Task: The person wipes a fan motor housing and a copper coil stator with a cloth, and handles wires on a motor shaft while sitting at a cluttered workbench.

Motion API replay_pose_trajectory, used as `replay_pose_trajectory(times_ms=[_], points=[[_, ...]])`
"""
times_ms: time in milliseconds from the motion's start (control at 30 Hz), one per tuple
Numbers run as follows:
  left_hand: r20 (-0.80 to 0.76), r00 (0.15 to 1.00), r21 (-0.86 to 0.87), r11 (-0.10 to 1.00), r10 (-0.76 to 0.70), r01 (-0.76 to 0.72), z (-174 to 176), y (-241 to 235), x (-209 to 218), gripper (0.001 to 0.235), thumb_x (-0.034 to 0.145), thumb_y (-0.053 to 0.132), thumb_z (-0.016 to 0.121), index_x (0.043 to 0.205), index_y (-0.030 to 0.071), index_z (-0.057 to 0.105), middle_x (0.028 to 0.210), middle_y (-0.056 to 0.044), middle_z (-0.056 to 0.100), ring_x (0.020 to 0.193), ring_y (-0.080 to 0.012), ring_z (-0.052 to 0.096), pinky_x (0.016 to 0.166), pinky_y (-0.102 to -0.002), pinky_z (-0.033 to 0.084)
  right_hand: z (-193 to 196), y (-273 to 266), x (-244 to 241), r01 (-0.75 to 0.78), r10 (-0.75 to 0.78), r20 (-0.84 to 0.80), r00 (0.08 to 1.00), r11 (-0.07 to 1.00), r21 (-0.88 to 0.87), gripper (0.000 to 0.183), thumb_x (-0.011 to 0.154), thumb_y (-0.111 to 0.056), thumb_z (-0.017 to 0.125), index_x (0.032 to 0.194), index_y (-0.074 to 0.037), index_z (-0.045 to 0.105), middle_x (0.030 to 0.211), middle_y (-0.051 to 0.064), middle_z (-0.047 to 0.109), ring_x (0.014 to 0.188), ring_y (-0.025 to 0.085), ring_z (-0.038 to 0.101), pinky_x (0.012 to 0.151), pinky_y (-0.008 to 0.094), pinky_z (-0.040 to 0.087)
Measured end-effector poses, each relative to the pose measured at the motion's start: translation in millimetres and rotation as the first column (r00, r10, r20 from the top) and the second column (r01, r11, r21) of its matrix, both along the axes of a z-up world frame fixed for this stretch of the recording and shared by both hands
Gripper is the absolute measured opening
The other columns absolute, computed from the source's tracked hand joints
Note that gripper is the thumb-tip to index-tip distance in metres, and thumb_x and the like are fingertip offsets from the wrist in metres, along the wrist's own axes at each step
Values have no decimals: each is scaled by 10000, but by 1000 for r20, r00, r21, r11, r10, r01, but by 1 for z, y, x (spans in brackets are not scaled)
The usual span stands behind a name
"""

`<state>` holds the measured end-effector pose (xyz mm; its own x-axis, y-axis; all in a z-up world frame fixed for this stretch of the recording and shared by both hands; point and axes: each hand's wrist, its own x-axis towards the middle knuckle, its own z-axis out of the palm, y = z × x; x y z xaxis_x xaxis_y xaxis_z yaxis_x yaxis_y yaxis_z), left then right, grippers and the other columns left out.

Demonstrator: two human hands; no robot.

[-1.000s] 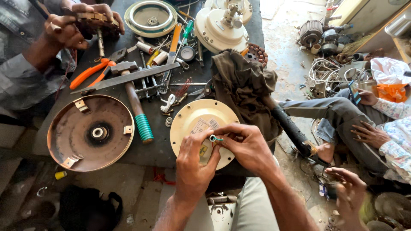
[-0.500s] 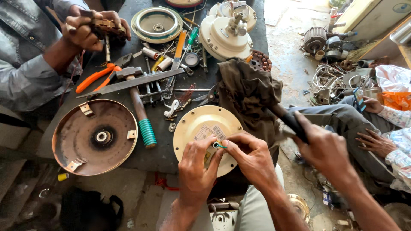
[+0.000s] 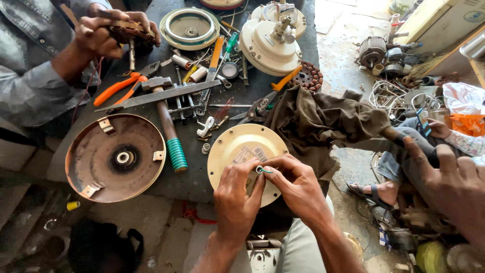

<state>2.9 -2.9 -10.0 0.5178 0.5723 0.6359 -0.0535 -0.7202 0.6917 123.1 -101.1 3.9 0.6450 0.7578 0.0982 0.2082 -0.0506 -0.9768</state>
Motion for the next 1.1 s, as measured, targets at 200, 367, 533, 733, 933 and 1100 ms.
replay_pose_trajectory(times_ms=[200, 367, 533, 733, 933, 1100], points=[[9, 1000, -53, 998, 30, -30, 3, -3, 0, 295, 875, 72, 778, 1142, 55, 654, 1034, -118, 722, 966, -321, 688, 828, -435, 549, -4, 4, 1, 118, -128, -124, 984, 989, -88, 190, 926, -168, 717, 964, 10, 771, 822, 53, 699, 742, 71, 605, 673, 233, 491], [13, 992, -6, 992, 126, -126, -2, -6, 9, 313, 831, 110, 811, 1099, 72, 655, 985, -92, 711, 928, -306, 695, 779, -431, 565, -12, -1, 3, 146, -113, -311, 944, 986, 85, 223, 968, -170, 671, 1004, 38, 744, 840, 39, 697, 757, 83, 575, 705, 239, 487], [18, 973, 101, 968, 230, -231, -7, -9, 20, 364, 794, 228, 871, 1037, 104, 632, 937, -56, 687, 875, -283, 678, 692, -426, 552, -26, -4, 8, 215, -96, -529, 843, 962, 168, 199, 979, -155, 670, 1061, 22, 704, 883, 51, 696, 775, 93, 591, 723, 249, 485], [-17, 965, 185, 949, 261, -253, -9, -7, 22, 334, 798, 197, 862, 1013, 110, 622, 907, -60, 643, 856, -293, 653, 667, -437, 525, -28, -2, 8, 243, -103, -568, 817, 954, 176, 170, 969, -148, 676, 1044, 2, 698, 905, 49, 697, 782, 91, 600, 718, 253, 484], [-9, 961, 82, 958, 277, -275, -8, -13, 27, 280, 824, 116, 823, 1004, 90, 611, 920, -68, 649, 874, -306, 649, 730, -450, 525, -26, -2, 5, 245, -109, -567, 816, 955, 168, 171, 970, -154, 681, 1041, 1, 701, 895, 47, 684, 815, 99, 613, 743, 253, 492], [22, 968, -65, 967, 249, -247, -3, -16, 26, 241, 831, 66, 788, 987, 87, 605, 940, -67, 672, 914, -307, 660, 782, -450, 523, -27, -2, 3, 235, -109, -523, 845, 955, 182, 165, 966, -150, 682, 1031, 0, 703, 907, 50, 698, 814, 104, 607, 745, 256, 483]])
